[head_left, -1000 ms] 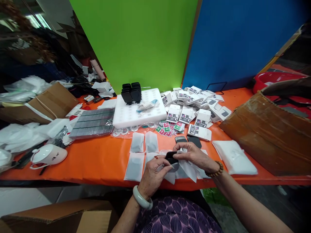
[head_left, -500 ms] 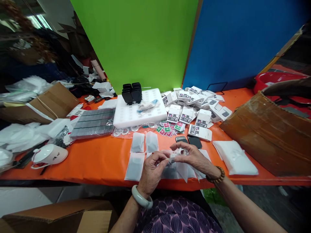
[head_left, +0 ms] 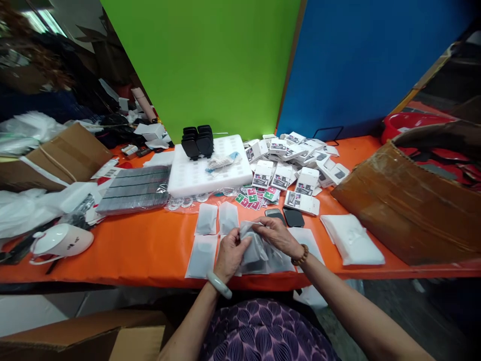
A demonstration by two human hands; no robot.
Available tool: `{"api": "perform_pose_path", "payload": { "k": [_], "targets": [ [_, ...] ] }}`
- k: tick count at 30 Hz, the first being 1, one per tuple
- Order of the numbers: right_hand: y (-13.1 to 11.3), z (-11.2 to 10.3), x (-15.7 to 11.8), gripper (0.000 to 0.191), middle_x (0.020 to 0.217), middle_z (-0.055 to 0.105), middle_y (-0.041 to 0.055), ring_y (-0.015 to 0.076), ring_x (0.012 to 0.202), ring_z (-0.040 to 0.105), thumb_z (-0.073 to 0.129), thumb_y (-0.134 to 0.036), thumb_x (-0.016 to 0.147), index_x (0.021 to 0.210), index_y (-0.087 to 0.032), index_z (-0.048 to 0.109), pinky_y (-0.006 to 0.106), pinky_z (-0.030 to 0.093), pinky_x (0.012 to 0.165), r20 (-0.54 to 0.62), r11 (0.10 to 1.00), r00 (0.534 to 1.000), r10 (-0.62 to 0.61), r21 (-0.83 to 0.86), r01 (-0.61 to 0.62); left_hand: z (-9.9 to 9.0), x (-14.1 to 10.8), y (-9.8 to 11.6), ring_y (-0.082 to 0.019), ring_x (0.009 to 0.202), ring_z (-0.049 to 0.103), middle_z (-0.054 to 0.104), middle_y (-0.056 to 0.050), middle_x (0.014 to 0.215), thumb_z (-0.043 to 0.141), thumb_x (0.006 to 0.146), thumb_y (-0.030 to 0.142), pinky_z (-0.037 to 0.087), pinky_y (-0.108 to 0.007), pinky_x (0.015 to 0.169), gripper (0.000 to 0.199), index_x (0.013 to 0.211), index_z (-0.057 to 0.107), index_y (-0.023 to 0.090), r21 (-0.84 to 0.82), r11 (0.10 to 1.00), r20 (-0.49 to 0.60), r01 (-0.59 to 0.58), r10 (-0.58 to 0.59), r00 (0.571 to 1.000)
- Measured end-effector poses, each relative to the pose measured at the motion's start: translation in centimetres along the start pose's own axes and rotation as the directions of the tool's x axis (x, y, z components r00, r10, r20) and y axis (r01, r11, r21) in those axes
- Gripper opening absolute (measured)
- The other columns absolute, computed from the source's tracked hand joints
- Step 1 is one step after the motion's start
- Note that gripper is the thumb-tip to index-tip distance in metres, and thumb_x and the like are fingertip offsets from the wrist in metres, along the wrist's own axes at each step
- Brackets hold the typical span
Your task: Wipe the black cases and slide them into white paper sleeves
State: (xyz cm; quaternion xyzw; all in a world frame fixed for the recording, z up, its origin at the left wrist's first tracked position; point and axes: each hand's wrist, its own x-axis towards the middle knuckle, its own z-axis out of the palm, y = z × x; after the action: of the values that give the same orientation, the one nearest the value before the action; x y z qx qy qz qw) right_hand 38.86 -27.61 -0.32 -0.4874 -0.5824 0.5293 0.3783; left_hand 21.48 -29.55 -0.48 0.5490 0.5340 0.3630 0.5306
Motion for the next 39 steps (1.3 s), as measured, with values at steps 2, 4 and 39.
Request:
{"api": "perform_pose_path", "payload": {
  "k": [2, 4, 39],
  "targets": [
    [0.4, -1.4, -0.1, 0.026, 0.078, 0.064, 0.0012, 0.0144, 0.072, 0.054, 0.062, -0.042, 0.079, 0.086, -0.017, 0.068, 0.026, 0.040, 0.068, -0.081, 0.999, 0.997, -0.015, -0.034, 0.012, 0.1, 0.7, -0.5, -0.016, 0.065, 0.055, 0.059, 0.000, 0.069, 0.061, 0.077, 0.042, 0.044, -0.025, 0.058, 0.030, 0.090, 0.062, 0.016, 0.058, 0.998, -0.035, 0.007, -0.004, 0.999],
    [0.5, -3.5, -1.2, 0.028, 0.078, 0.065, 0.0012, 0.0129, 0.066, 0.051, 0.063, -0.043, 0.078, 0.091, -0.018, 0.067, 0.026, 0.039, 0.065, -0.178, 0.999, 0.984, 0.009, -0.039, -0.016, -0.1, 1.8, -0.6, -0.015, 0.062, 0.051, 0.056, 0.002, 0.066, 0.059, 0.077, 0.043, 0.041, -0.024, 0.055, 0.030, 0.090, 0.061, 0.016, 0.075, 0.997, -0.044, 0.016, -0.012, 0.999],
    [-0.8, 0.8, -5.0, 0.053, 0.110, 0.057, 0.0052, 0.0212, 0.099, 0.055, 0.069, -0.037, 0.072, 0.120, -0.024, 0.049, 0.031, 0.046, 0.083, -0.265, 0.991, 0.962, 0.070, 0.125, -0.038, 2.7, 0.0, 1.6, -0.013, 0.067, 0.050, 0.055, 0.001, 0.072, 0.066, 0.075, 0.043, 0.041, -0.024, 0.065, 0.028, 0.076, 0.059, 0.016, -0.153, 0.986, 0.143, 0.060, -0.038, 0.989]
  ]
}}
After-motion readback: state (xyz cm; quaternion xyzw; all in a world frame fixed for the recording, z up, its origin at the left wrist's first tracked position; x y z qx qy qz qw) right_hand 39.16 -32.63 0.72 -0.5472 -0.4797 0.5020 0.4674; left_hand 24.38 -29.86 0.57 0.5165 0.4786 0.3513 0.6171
